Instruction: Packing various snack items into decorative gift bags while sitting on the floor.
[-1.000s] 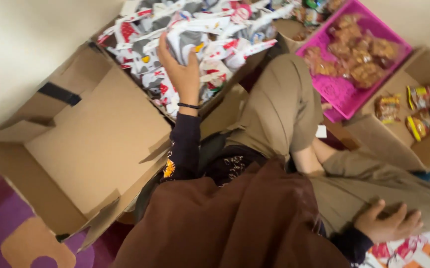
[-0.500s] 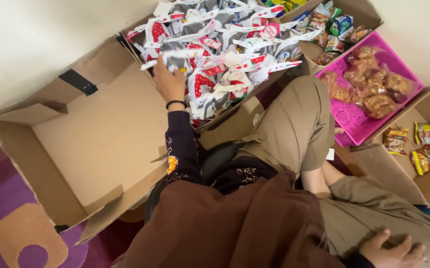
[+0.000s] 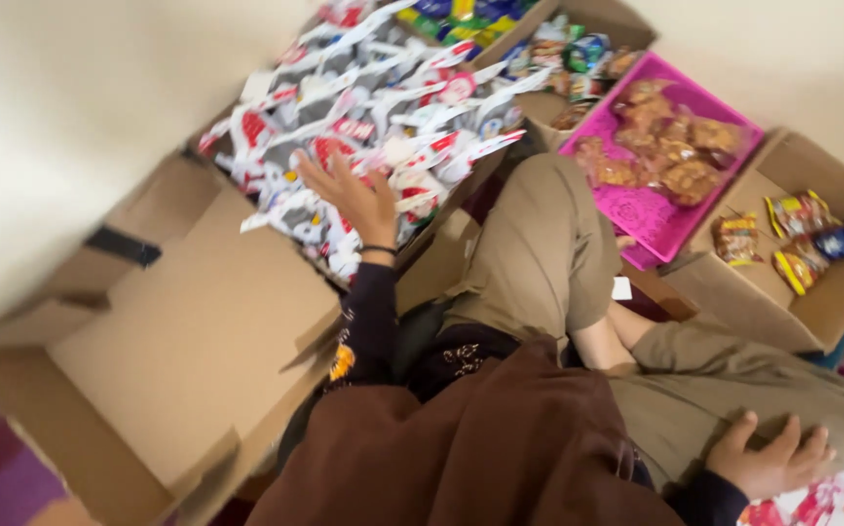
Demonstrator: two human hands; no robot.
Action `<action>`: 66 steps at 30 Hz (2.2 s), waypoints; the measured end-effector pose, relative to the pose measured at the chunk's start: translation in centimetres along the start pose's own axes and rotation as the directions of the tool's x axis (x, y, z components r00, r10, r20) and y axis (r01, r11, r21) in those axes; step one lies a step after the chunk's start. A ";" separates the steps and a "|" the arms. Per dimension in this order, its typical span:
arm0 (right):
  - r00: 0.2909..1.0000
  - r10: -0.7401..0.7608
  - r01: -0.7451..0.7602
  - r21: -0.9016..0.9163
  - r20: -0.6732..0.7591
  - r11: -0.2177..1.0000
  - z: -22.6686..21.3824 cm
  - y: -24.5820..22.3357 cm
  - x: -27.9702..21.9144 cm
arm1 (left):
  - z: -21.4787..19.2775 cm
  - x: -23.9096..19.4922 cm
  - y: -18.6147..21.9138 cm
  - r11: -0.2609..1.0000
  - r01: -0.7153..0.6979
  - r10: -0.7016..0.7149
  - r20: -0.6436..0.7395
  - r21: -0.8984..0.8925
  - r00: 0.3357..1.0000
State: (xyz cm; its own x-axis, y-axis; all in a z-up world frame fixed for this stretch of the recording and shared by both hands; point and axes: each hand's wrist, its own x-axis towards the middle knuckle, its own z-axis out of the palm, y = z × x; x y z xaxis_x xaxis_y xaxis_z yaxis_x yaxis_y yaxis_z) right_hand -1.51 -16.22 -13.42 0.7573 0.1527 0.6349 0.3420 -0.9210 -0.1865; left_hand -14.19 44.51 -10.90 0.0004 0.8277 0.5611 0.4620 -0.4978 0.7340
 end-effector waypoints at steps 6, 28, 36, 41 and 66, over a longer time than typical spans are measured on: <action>0.998 -0.021 0.024 0.049 -0.057 0.999 0.0 -1.0 0.2 | 1.9 -7.9 13.2 0.919 -0.234 0.344 0.352 -0.318 0.870; 0.721 0.659 -0.691 -0.168 -0.214 0.703 0.4 17.7 -17.4 | 18.2 -15.5 9.1 0.449 -0.835 0.805 0.550 -0.318 0.223; 0.083 0.955 -0.986 -0.163 -0.286 0.037 -2.4 28.0 -32.5 | 17.5 -14.3 9.1 0.560 -0.761 0.728 0.633 -0.328 0.263; -0.024 0.997 -0.959 -0.280 -0.075 -0.044 -1.4 27.2 -33.2 | 18.0 -13.7 8.8 0.606 -0.734 0.669 0.695 -0.305 0.263; 0.464 0.872 -0.882 -0.173 -0.159 0.438 -8.8 17.6 -14.8 | 16.5 -13.8 11.7 0.676 -0.688 0.526 0.827 -0.266 0.198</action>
State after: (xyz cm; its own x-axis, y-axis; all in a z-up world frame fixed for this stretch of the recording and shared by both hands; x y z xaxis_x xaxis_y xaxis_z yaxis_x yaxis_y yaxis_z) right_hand -11.55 -37.84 -19.53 0.5609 -0.7889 0.2511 -0.6144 -0.5999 -0.5124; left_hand 5.81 31.55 -16.37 0.9766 0.1160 0.1810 0.0764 -0.9743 0.2119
